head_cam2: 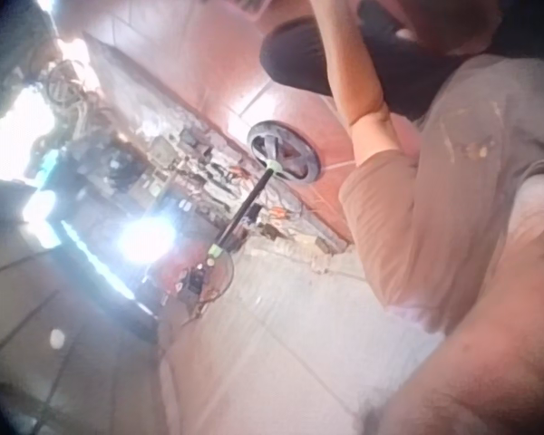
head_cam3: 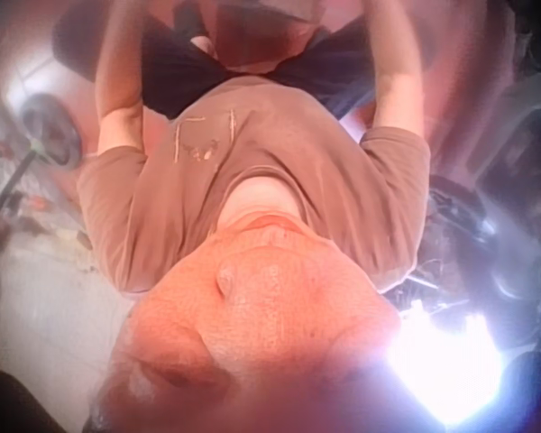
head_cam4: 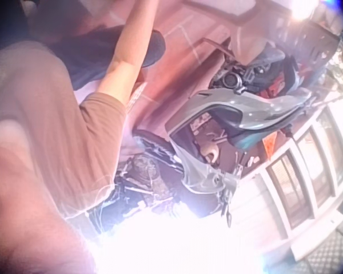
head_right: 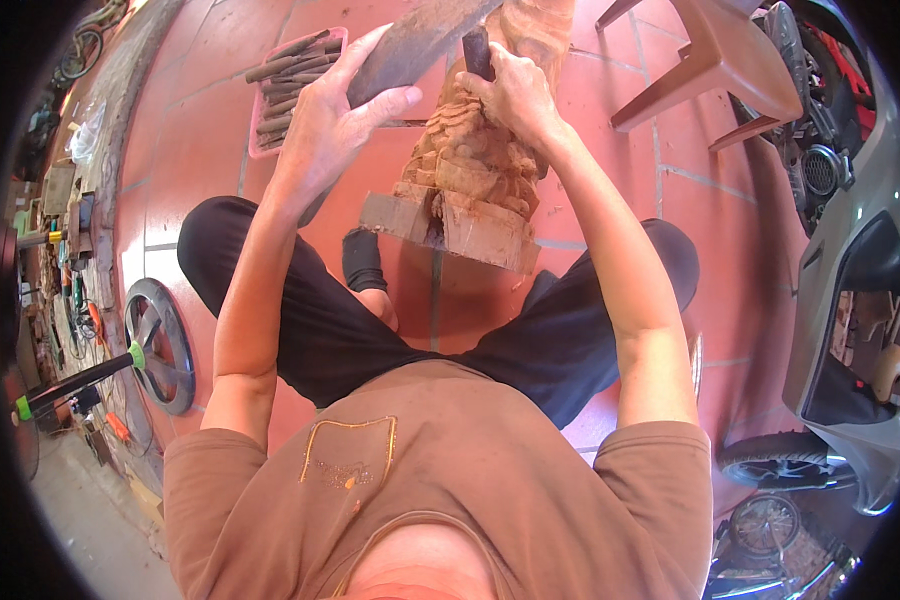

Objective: The person carves a wooden sculpture using a chisel and mallet. They repeatedly strike the chisel to shape the wood, focusing on detailed areas of the figure.

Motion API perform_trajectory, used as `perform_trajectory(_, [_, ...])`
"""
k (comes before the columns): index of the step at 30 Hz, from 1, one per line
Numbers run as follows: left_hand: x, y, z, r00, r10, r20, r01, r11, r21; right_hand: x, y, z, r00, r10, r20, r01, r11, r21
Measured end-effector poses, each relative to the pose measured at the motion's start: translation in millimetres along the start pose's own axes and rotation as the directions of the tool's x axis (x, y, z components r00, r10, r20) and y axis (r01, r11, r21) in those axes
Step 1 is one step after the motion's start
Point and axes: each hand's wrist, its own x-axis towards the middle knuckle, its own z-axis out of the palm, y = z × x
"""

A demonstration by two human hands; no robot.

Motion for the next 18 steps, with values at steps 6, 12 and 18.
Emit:
perform_trajectory(6, [5.2,-4.1,-3.6,0.989,-0.121,0.083,0.094,0.957,0.275,-6.9,-3.1,-9.3,0.999,0.037,-0.005,-0.037,0.999,0.035])
perform_trajectory(12, [-2.2,-10.3,-13.9,1.0,-0.029,-0.01,0.029,0.997,-0.071,-0.4,2.4,-26.6,0.998,0.009,-0.066,0.02,0.903,0.429])
perform_trajectory(18, [-4.4,-6.4,-18.3,0.999,-0.03,-0.04,0.026,0.995,-0.094,-2.5,-0.9,-29.1,0.99,-0.009,0.144,-0.091,0.736,0.671])
